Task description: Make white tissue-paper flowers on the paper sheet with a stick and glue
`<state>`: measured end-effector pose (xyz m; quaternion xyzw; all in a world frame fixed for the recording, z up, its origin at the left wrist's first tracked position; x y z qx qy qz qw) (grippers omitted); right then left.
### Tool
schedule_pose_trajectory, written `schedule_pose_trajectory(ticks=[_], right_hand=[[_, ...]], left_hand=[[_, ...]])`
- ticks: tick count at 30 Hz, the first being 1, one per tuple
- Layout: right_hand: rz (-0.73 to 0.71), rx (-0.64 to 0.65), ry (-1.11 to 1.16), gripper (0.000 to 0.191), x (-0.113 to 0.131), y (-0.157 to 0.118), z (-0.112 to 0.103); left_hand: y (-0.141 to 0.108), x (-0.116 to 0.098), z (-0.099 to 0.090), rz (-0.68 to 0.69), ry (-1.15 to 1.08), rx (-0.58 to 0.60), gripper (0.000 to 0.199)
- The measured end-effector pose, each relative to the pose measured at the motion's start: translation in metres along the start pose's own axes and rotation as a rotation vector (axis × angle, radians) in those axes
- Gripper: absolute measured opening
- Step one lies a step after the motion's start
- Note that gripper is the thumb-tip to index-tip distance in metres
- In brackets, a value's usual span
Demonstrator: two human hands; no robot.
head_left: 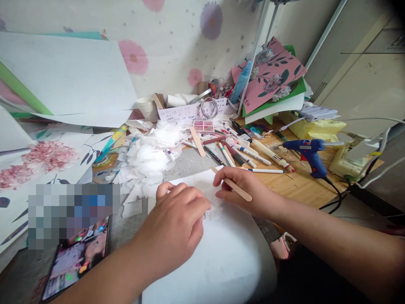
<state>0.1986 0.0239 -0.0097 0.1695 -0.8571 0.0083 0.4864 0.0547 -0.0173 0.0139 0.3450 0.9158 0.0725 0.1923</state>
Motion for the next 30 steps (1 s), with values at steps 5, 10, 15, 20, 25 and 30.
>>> schedule_pose_trajectory(ticks=[5,10,15,20,25,30], right_hand=[[-0.052,0.037,-0.076,0.015,0.004,-0.001,0.004],[-0.066,0.004,-0.017,0.01,0.007,0.0,-0.002],[-0.028,0.014,0.055,0.01,0.005,0.0,-0.003],[-0.056,0.047,-0.04,0.011,0.004,0.0,0.005],[-0.08,-0.052,0.102,0.023,0.008,0.001,-0.013],[-0.194,-0.083,0.142,0.032,0.034,-0.006,-0.035]], left_hand=[[0.001,0.001,0.002,-0.01,-0.001,0.004,0.03],[0.001,0.002,0.004,-0.003,0.025,-0.002,0.036],[0.002,0.004,0.002,-0.013,0.035,-0.035,0.038],[0.002,0.004,0.007,-0.021,0.038,0.055,0.031],[0.0,0.003,0.009,-0.024,0.054,0.084,0.032],[0.001,0.001,0.009,-0.016,0.065,0.073,0.03]])
Point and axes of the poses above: each hand's wrist, its own y-axis towards the middle knuckle, its own z-axis out of the palm, x = y × z, the point moved 6 cm from there along y, towards the middle knuckle, and after that the axes turned 6 degrees about -x, right-handed, at the moved point
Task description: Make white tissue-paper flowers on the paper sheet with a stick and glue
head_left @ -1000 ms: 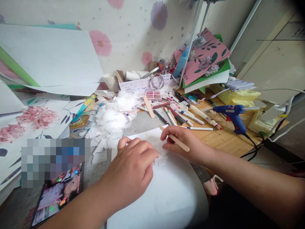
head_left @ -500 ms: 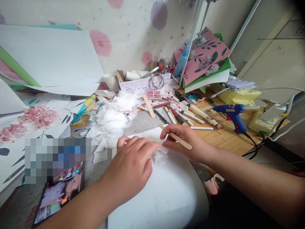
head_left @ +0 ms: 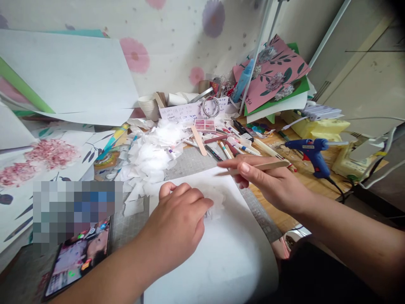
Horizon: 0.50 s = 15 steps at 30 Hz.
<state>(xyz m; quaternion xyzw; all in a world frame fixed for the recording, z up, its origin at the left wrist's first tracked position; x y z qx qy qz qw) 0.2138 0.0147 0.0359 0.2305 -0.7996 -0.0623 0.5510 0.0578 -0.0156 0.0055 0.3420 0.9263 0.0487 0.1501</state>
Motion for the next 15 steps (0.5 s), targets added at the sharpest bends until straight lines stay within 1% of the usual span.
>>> schedule_pose_trajectory(ticks=[2,4,7,9,15], right_hand=[[-0.085,0.047,-0.1,0.033,0.011,-0.002,0.003],[-0.114,0.092,-0.202,0.034,0.013,-0.004,0.01],[-0.056,0.125,-0.297,0.03,0.005,-0.005,0.019],[-0.025,0.125,-0.329,0.026,0.001,-0.005,0.021],[-0.036,0.147,-0.413,0.022,-0.005,-0.002,0.03]], left_hand=[[0.0,0.0,0.0,0.003,0.008,-0.004,0.028],[0.0,0.0,0.0,0.0,0.016,-0.004,0.023],[0.0,-0.001,-0.001,0.0,0.023,-0.012,0.017],[0.0,-0.001,-0.001,0.003,0.027,-0.018,0.016],[0.001,-0.001,-0.001,0.006,0.046,0.001,0.014]])
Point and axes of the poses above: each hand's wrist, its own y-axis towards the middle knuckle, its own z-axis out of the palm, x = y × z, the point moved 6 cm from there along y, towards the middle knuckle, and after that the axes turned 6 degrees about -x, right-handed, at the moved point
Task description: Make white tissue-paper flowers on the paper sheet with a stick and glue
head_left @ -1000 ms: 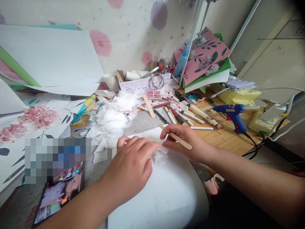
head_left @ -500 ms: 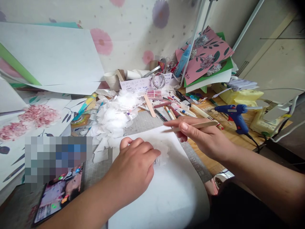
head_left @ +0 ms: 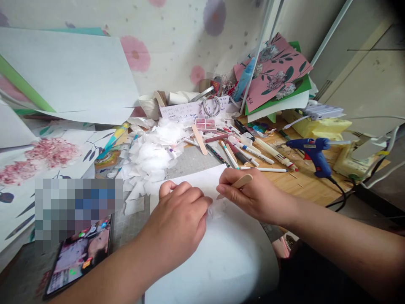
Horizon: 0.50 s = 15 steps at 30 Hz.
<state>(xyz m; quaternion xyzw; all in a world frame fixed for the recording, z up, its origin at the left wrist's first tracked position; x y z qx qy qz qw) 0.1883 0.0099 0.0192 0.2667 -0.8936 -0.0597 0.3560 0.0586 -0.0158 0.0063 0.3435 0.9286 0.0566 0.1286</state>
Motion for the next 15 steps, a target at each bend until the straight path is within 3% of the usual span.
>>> schedule_pose_trajectory(ticks=[9,15], right_hand=[[-0.005,0.022,-0.063,0.022,-0.007,0.007,0.016],[0.098,-0.016,0.175,0.023,-0.019,0.001,0.014]], left_hand=[[0.001,0.006,-0.002,-0.027,0.019,-0.01,0.021],[0.0,0.004,-0.003,-0.032,-0.06,0.003,0.025]])
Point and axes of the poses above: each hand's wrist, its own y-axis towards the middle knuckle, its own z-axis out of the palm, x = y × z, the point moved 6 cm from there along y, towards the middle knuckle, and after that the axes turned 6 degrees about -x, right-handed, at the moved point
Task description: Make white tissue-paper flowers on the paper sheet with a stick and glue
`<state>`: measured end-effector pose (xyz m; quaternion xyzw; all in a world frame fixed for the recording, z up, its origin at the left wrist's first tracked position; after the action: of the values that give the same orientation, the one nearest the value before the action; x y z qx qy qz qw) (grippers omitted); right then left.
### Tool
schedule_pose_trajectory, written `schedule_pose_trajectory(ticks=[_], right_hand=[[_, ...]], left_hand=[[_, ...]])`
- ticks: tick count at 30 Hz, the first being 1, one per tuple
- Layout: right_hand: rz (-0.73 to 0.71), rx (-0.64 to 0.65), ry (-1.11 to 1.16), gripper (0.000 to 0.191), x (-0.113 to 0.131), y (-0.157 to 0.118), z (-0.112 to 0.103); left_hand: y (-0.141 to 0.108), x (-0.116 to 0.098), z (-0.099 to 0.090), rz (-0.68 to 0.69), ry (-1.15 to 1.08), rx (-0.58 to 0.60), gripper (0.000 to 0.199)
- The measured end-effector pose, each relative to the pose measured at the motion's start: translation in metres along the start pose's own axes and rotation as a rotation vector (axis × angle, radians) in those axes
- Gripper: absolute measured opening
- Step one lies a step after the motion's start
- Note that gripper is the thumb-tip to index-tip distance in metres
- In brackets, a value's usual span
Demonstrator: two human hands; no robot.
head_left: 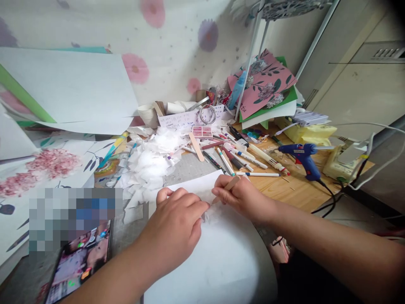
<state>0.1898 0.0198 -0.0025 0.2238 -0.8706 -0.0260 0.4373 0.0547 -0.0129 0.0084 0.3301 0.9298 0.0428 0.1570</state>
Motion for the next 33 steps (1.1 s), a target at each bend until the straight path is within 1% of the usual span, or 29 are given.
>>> schedule_pose_trajectory(ticks=[3,5,7,11,15,19,26,31,33], right_hand=[[0.08,-0.075,0.168,0.031,-0.01,-0.003,-0.008],[0.131,-0.124,0.285,0.033,-0.014,-0.005,-0.013],[0.129,-0.131,0.309,0.032,-0.012,-0.005,-0.016],[0.03,-0.136,0.264,0.03,0.001,-0.007,-0.021],[-0.067,-0.041,0.19,0.028,0.014,-0.01,-0.017],[-0.1,0.008,0.054,0.025,0.015,-0.009,-0.009],[-0.132,0.007,-0.086,0.024,0.012,-0.006,-0.005],[-0.173,0.027,-0.221,0.023,0.021,-0.006,0.004],[-0.141,0.002,-0.205,0.024,0.022,-0.003,0.008]], left_hand=[[-0.002,-0.002,0.002,0.011,-0.03,0.019,0.029],[-0.002,-0.002,0.002,0.017,-0.039,0.018,0.028],[-0.001,-0.002,0.002,0.018,-0.038,0.005,0.027],[0.001,0.003,-0.004,0.003,0.021,-0.052,0.024],[0.0,0.007,-0.008,-0.014,0.062,-0.102,0.021],[0.001,0.007,-0.008,-0.001,0.053,-0.088,0.02],[0.0,0.003,-0.006,0.015,0.032,-0.05,0.02],[0.001,0.001,-0.005,0.039,0.026,-0.022,0.021],[0.001,0.001,-0.004,0.044,0.036,-0.015,0.021]])
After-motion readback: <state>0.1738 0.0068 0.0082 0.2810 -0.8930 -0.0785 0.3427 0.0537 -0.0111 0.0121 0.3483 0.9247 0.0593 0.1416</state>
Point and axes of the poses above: each hand's wrist, its own y-axis towards the middle knuckle, its own z-axis out of the palm, x = y × z, the point moved 6 cm from there along y, towards the middle knuckle, and after that the axes turned 6 degrees about -x, right-handed, at the moved point
